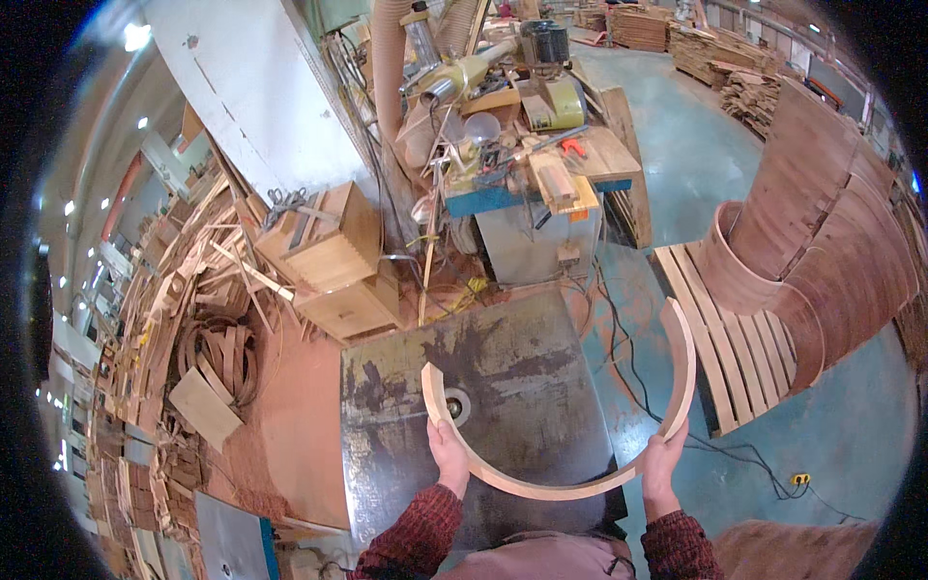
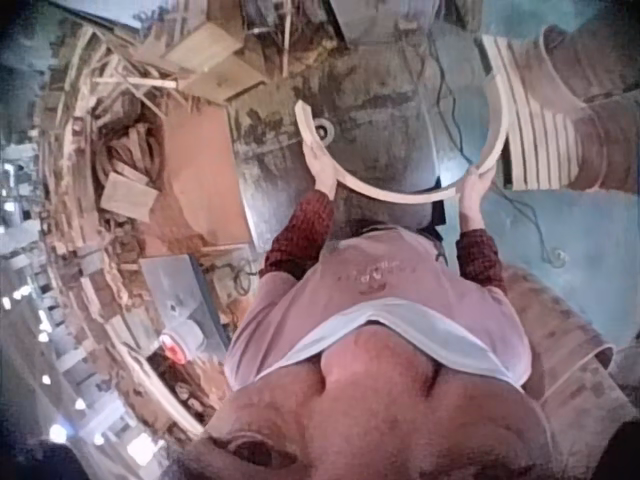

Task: The recorder is using a spindle shaper or similar vertical router machine to smooth or shape the edges of curved wooden furniture components.

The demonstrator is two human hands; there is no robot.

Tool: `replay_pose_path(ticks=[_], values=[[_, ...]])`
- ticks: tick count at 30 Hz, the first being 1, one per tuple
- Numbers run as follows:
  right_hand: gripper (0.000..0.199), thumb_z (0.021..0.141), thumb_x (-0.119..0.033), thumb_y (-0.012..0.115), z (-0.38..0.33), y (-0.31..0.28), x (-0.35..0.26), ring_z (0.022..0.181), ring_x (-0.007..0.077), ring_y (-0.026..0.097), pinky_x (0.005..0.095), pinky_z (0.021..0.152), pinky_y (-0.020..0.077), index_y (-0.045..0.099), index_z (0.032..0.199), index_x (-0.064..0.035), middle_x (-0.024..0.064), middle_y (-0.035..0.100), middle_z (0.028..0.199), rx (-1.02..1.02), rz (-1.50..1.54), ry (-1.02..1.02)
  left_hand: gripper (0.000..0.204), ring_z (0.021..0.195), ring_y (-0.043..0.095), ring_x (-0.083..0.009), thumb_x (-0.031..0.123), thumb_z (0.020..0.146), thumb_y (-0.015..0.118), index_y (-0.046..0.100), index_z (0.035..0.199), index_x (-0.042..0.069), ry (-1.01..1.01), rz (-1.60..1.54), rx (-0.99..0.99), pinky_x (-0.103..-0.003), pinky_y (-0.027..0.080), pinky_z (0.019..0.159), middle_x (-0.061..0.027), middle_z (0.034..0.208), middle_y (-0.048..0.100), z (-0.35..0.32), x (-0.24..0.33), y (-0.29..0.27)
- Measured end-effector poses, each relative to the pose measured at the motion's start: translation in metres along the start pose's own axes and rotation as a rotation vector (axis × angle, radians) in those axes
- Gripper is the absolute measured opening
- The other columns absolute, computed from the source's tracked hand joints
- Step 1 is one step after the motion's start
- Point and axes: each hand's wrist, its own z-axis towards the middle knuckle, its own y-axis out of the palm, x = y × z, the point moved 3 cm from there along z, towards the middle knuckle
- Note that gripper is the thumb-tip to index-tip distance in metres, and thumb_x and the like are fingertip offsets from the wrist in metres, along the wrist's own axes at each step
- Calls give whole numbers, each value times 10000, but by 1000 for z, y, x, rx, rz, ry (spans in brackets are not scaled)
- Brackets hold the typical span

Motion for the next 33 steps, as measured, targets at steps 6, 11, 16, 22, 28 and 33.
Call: replay_pose_path(ticks=[6, 11, 16, 22, 28, 33], values=[[780, 808, 83, 464, 6, 13, -1, 1078, 238, 556, 333, 935, 475, 327, 1571, -5, 159, 534, 1284, -12, 8, 23, 480, 1262, 549, -297, 211, 1105, 412, 416, 1509, -48, 22, 51, 0, -371, 399, 1097, -205, 1374, 582, 22, -12, 0], [783, 808, 79, 470, 9, 24, -4, 1112, 248, 557, 335, 954, 469, 329, 1573, -11, 164, 535, 1302, 5, 29, 37, 487, 1261, 556, -301, 222, 1106, 411, 411, 1511, -48, 11, 82, 23, -383, 405, 1094, -208, 1374, 587, 35, -9, 4], [794, 806, 78, 477, 14, 36, 6, 1127, 259, 555, 338, 979, 463, 321, 1579, -15, 168, 531, 1321, 28, 31, 38, 448, 1202, 573, -285, 215, 1103, 413, 451, 1469, -39, 35, 17, -15, -370, 414, 1073, -179, 1298, 612, 45, 8, 7], [798, 816, 83, 484, 24, 50, 22, 1199, 271, 554, 333, 1012, 457, 309, 1588, -21, 175, 515, 1381, 31, 8, 23, 416, 1142, 580, -258, 187, 1090, 414, 481, 1435, -35, 74, 35, 4, -349, 432, 1027, -161, 1232, 618, 65, 8, 10], [793, 818, 72, 477, 20, 68, 4, 1211, 273, 539, 347, 1021, 454, 302, 1585, -22, 167, 503, 1392, 43, 61, 34, 427, 1140, 583, -278, 190, 1089, 416, 479, 1439, -45, 25, 48, -1, -366, 432, 1023, -188, 1254, 621, 78, 6, 8], [802, 826, 86, 476, 26, 81, 1, 1202, 273, 565, 330, 997, 473, 283, 1597, -26, 184, 512, 1399, 55, 25, -14, 436, 1154, 577, -279, 198, 1095, 407, 472, 1447, -52, 22, 109, 6, -372, 425, 1032, -196, 1266, 614, 88, 10, 8]])
